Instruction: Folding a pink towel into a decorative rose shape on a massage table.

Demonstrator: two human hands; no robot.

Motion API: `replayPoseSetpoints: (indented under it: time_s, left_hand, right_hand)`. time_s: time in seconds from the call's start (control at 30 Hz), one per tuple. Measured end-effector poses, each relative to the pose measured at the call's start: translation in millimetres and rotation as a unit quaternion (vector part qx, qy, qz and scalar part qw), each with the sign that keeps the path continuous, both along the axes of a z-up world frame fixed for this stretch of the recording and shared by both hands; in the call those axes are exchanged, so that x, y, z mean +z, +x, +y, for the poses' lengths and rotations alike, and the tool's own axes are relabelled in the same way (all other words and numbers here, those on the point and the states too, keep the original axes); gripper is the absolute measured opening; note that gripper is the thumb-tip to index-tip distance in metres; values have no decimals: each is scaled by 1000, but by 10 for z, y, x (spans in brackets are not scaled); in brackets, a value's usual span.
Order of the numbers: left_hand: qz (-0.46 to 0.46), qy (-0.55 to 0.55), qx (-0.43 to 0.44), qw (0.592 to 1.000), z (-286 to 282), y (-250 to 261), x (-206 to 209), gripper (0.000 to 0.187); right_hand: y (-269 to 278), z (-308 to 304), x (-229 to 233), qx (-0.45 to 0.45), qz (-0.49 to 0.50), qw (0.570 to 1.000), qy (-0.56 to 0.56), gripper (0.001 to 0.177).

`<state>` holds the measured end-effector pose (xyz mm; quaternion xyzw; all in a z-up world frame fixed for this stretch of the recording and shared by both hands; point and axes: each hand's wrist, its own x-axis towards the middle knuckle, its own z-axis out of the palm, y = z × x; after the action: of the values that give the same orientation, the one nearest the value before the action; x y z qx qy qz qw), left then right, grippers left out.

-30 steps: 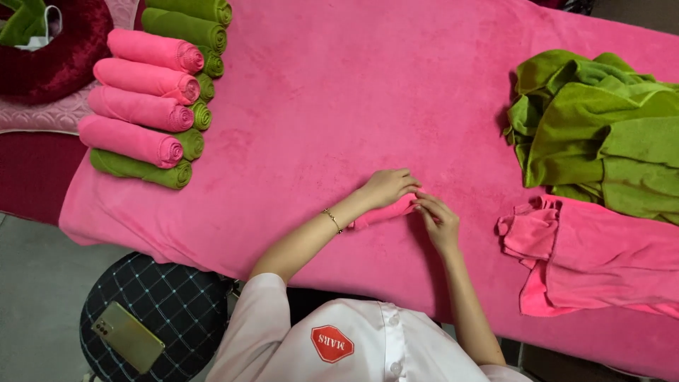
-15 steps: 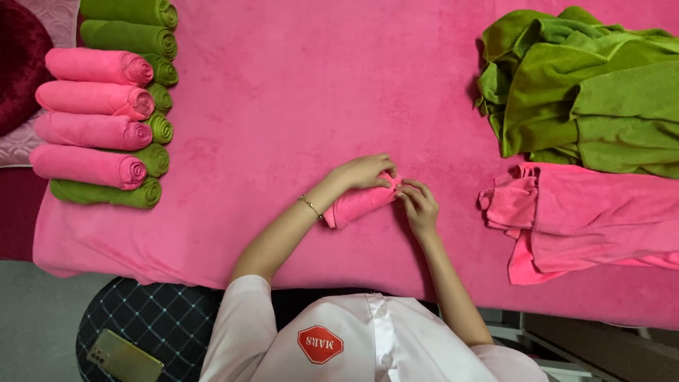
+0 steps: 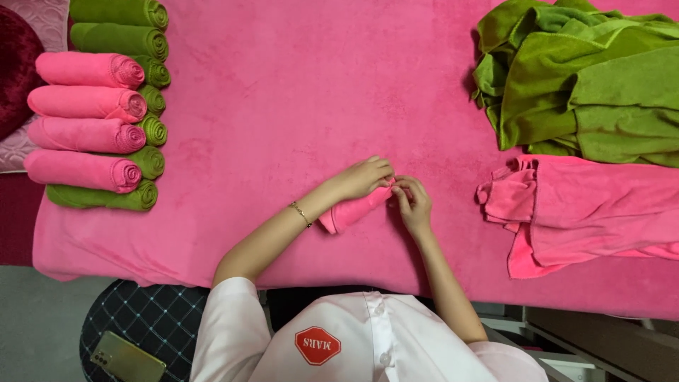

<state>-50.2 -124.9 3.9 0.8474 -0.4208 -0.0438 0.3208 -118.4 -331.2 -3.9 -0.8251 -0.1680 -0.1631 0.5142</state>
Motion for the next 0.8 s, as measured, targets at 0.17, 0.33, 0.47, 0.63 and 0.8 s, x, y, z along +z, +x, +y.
replayPoseSetpoints:
  time_s: [0.17,0.33,0.47,0.63,0.8]
  left_hand:
    - [98,-110,32,989,118,-151,37,18]
    - [139,-126,52,981,138,-251,102,25]
    - [159,-127,73,976,124,-196,-166,51]
    - [142,-123,56,981,97,-229,-55,42]
    - [145,-107,61,982,71,-203,-161,42]
  right_hand:
    - [-17,57,-38,3,-55,998,28,4]
    - [-38,99,-44,0,-76,997,3,3]
    - [9,112,39,15,-53,998,-13,2]
    - [27,126,183,19,-3,1000,-23,4]
    - [15,123,147,-19,22,999,-14,35]
